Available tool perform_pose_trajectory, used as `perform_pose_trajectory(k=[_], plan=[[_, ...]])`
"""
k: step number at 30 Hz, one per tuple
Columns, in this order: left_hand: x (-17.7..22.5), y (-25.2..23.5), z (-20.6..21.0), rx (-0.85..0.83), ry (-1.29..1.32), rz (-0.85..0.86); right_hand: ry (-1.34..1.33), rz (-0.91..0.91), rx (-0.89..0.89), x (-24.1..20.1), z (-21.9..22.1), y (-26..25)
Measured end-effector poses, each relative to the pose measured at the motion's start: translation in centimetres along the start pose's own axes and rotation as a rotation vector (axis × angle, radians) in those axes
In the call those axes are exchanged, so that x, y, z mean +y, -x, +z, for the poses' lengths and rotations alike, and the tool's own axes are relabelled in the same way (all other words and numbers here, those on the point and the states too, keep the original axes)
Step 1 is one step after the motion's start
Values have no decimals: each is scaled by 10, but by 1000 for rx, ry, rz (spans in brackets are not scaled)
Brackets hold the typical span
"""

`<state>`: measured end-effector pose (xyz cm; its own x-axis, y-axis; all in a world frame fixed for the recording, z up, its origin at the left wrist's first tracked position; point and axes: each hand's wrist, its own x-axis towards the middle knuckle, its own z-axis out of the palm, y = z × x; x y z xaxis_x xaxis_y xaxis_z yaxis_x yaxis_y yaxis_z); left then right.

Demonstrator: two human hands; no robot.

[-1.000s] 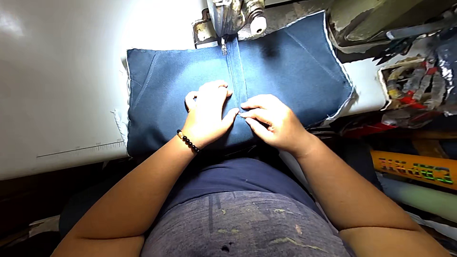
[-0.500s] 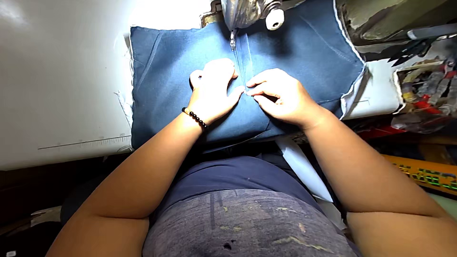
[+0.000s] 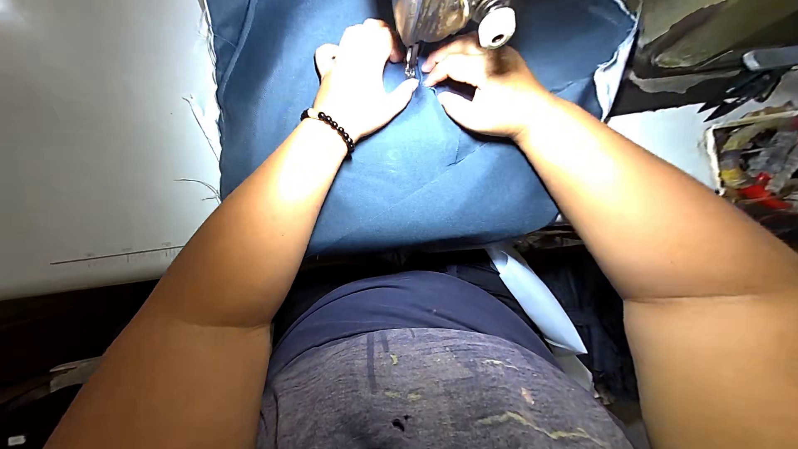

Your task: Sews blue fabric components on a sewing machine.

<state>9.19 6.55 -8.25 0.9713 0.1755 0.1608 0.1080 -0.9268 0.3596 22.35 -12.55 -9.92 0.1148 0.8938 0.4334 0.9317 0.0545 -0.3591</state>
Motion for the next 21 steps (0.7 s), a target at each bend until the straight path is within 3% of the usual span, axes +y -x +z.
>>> perform_pose_trajectory(k=[1, 4, 6, 9, 13, 15, 18, 20, 21], plan=[[0, 4, 0, 24, -15, 84, 12, 1, -24, 1, -1, -2], [13, 28, 2, 6, -40, 542, 68, -37, -117, 3, -5, -7], [28, 45, 6, -116, -60, 649, 101, -76, -132, 5, -7, -8], [40, 54, 7, -186, -118, 585, 136, -99, -139, 5, -7, -9], [41, 60, 0, -96, 26, 520, 148, -8, -142, -9, -9, -6], [37, 70, -9, 22, 326, 332, 139, 40, -173, -37, -12, -3], [26, 82, -18, 222, 751, -67, 58, -59, -174, -83, 2, 17], [17, 89, -11, 304, 692, -50, -43, 54, -174, -101, 7, 26], [14, 94, -6, 285, 567, 95, -92, 204, -161, -104, 4, 26]])
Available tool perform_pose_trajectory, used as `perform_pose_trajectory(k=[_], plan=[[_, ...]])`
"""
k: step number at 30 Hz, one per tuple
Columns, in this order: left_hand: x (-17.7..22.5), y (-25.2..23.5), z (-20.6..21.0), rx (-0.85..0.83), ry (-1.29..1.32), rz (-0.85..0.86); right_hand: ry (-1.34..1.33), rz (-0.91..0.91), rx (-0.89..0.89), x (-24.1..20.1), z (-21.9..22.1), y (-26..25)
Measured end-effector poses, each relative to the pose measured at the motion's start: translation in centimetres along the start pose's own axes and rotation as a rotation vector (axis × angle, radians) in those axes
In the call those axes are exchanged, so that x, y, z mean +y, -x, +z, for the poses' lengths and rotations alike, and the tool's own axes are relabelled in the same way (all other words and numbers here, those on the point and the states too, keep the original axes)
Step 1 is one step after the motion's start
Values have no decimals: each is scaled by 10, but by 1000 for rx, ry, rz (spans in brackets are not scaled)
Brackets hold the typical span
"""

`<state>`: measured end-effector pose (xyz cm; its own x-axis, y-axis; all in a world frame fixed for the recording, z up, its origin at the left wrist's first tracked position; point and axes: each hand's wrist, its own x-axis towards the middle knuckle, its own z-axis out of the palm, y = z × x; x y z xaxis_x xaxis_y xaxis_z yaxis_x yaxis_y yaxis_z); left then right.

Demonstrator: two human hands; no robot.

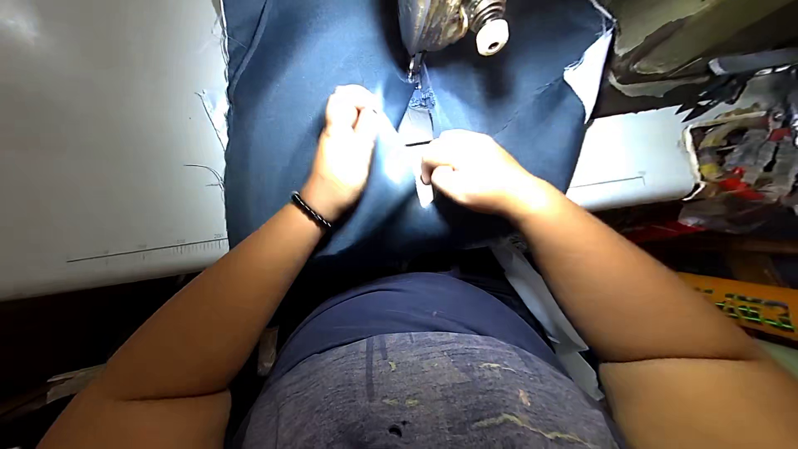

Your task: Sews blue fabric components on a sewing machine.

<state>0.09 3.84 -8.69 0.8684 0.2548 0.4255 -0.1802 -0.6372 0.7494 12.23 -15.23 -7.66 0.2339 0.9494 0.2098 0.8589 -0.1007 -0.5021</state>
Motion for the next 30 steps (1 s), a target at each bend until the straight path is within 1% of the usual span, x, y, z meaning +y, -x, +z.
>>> perform_pose_trajectory(k=[1, 2, 3, 4, 5, 6, 8, 10, 11, 12, 13, 15, 17, 18, 21, 24, 27, 30], plan=[[-4, 7, 2, -114, -125, 172, -58, 176, 23, -2, -5, -3], [-3, 12, 2, -270, -265, 313, -103, 349, 50, -3, -10, -8], [-1, 15, 4, -380, -356, 425, -125, 486, 70, -4, -15, -14], [2, 15, 7, -431, -378, 467, -122, 576, 75, -3, -17, -20], [7, 11, 9, -442, -363, 423, -110, 623, 84, -3, -17, -25], [15, 6, 11, -446, -335, 305, -94, 646, 92, -4, -15, -27], [34, -12, 17, -431, -355, 24, -45, 640, 137, -5, -11, -27], [49, -28, 29, -419, -457, -222, 11, 590, 197, -5, -2, -23], [52, -32, 36, -421, -533, -287, 46, 558, 222, -5, 2, -21], [52, -33, 42, -417, -600, -302, 70, 536, 234, -5, 5, -20], [51, -31, 47, -402, -653, -270, 91, 516, 245, -7, 7, -19], [45, -24, 52, -355, -722, -149, 115, 490, 281, -9, 10, -18], [37, -16, 53, -293, -712, -38, 120, 476, 336, -7, 15, -14], [33, -13, 52, -275, -691, -12, 116, 467, 351, -5, 17, -13], [28, -10, 45, -267, -642, -2, 58, 410, 414, 1, 20, -10], [26, -12, 38, -303, -619, 16, 23, 340, 476, 4, 23, -7], [24, -17, 32, -371, -622, 28, 12, 315, 500, 5, 23, -5], [23, -19, 34, -389, -624, 63, 3, 332, 492, 3, 23, -6]])
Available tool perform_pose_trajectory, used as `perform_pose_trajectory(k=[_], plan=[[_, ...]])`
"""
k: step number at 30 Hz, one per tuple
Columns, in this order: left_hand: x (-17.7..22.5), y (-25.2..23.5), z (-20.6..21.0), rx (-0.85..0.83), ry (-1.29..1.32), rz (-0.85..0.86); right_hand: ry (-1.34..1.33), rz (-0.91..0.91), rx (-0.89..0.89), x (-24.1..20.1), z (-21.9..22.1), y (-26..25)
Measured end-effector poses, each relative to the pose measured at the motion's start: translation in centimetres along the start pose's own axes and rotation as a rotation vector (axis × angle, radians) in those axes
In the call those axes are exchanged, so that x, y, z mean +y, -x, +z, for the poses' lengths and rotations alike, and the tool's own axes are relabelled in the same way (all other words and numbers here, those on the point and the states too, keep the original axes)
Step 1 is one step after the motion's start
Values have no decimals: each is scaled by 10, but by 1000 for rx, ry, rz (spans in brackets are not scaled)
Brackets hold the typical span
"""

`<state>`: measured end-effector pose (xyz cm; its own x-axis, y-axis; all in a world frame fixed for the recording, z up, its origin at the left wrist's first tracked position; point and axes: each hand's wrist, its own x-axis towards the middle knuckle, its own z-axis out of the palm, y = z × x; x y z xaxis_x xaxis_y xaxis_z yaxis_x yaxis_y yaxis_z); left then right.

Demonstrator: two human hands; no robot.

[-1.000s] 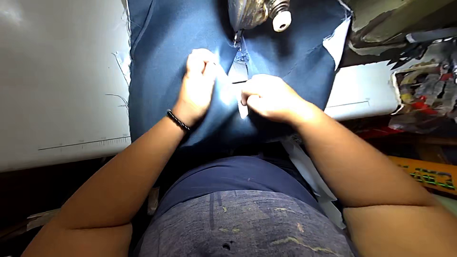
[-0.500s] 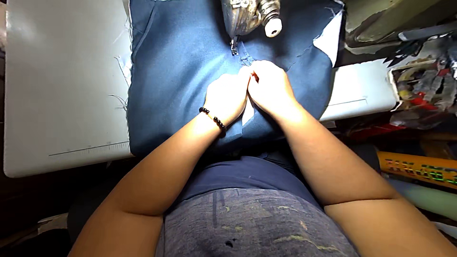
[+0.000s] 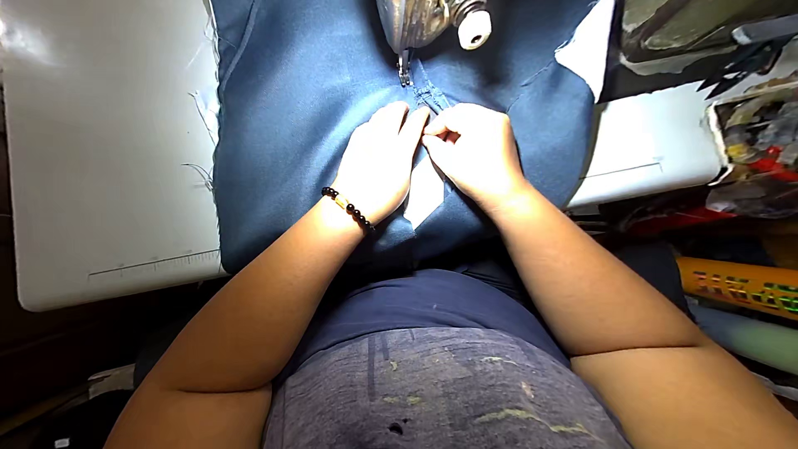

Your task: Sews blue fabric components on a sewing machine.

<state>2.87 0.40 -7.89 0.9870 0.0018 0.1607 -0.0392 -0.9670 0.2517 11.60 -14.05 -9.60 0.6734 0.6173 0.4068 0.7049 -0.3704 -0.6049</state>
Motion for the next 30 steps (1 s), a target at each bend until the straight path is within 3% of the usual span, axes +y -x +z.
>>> perform_pose_trajectory(k=[8, 25, 27, 30], plan=[[-3, -6, -11, -102, 2, -11, 17, 94, -128, -15, 0, -3], [-30, -10, 1, -9, 31, 142, 95, 132, -252, -16, -2, -28], [-32, -11, 3, 59, 67, 127, 98, 93, -245, -13, 0, -30], [-32, -4, 4, 95, 108, 97, 122, -110, -217, -4, -2, -18]])
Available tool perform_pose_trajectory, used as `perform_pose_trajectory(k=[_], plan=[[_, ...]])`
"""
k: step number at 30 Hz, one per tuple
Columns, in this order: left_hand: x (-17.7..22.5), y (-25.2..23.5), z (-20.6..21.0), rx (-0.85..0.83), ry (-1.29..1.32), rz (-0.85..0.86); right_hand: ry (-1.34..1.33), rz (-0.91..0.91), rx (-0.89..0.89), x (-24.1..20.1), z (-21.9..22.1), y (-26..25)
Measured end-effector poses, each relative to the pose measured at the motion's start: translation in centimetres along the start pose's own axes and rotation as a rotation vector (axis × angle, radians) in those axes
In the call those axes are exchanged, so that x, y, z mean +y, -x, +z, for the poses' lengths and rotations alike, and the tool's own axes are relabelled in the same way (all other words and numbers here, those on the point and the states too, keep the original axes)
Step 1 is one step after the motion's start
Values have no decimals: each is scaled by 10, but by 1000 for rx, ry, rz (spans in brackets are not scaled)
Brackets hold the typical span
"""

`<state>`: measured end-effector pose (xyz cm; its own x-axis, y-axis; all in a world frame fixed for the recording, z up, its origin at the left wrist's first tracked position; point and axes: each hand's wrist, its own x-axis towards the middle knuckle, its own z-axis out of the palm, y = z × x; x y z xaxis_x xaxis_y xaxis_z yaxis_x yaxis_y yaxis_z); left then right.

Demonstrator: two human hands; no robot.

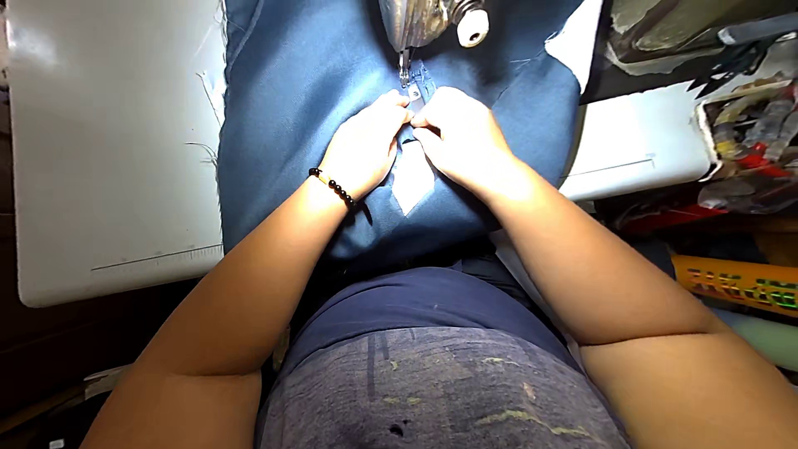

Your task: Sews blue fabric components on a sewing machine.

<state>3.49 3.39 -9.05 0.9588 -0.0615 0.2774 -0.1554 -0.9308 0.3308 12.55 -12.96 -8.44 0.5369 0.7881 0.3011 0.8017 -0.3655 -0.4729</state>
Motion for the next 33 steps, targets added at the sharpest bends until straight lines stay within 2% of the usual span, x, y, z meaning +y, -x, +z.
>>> perform_pose_trajectory(k=[2, 12, 18, 26, 33], plan=[[-1, 4, 0, 6, 10, 17, 45, -87, -14, 5, 0, 10], [-5, 4, 2, 42, 37, 55, 54, -150, -83, 16, -7, 16], [-19, -16, -4, 1, 50, 62, 42, -97, -113, 20, -5, -5], [-47, -54, -6, 18, -7, -66, 231, 12, -201, 10, -6, -15], [-46, -58, -7, -28, -47, -122, 127, 11, -205, 17, -12, -13]])
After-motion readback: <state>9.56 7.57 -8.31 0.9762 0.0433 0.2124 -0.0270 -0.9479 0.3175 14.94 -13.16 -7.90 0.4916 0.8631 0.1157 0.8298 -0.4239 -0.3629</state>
